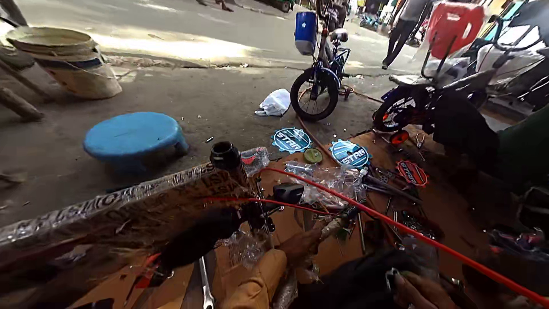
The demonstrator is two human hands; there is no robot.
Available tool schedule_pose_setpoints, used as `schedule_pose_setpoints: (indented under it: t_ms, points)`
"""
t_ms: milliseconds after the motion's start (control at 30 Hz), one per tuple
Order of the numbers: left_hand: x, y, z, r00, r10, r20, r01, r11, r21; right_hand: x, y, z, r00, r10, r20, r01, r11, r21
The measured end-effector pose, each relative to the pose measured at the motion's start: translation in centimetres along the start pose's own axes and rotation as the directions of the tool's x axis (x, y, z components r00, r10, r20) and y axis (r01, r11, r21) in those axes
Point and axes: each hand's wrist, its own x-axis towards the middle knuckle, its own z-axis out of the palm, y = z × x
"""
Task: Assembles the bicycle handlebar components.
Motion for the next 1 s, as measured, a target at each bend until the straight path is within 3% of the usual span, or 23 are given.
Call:
schedule_pose_setpoints:
  t_ms: [67,167,233,333,400,433,567,733,900,1000]
  points:
    - [-0.4,-0.4,0.7,1.0,-0.011,0.03,0.012,0.999,-0.029,2.5,2.8,2.9,0.996,0.017,-0.089,-0.018,1.0,-0.004]
    - [-1.2,-0.9,1.4,0.998,-0.003,0.066,0.008,0.998,-0.068,4.3,4.7,8.7,0.997,-0.066,0.051,0.07,0.994,-0.083]
    - [-2.4,-0.2,1.6,0.998,-0.032,0.048,0.035,0.998,-0.061,4.5,4.1,11.9,0.986,-0.082,0.142,0.113,0.966,-0.231]
    - [-3.6,0.6,1.5,0.996,-0.081,0.026,0.081,0.997,-0.015,4.4,1.3,14.4,0.965,0.106,0.24,0.064,0.793,-0.607]
    - [-3.7,0.7,1.4,0.996,-0.083,0.032,0.083,0.996,0.017,4.6,0.0,15.2,0.935,0.227,0.274,0.05,0.68,-0.732]
    - [-3.7,0.8,1.4,0.997,-0.072,0.035,0.071,0.997,0.036,4.6,0.1,15.5,0.936,0.22,0.273,0.07,0.646,-0.76]
    - [-2.8,-0.1,1.8,0.998,0.027,0.058,-0.03,0.998,0.048,4.6,2.7,15.7,0.925,-0.09,0.368,0.322,0.699,-0.638]
    - [-1.6,0.4,3.5,0.998,-0.037,0.042,0.027,0.976,0.217,3.9,4.2,15.5,0.865,-0.405,0.296,0.501,0.711,-0.493]
    - [-0.8,0.9,4.0,0.997,0.04,0.069,-0.045,0.995,0.087,2.8,5.0,14.3,0.829,-0.519,0.21,0.543,0.653,-0.529]
    - [-0.3,0.5,4.5,0.995,0.059,0.079,-0.062,0.997,0.038,0.9,5.4,12.9,0.851,-0.486,0.2,0.516,0.698,-0.497]
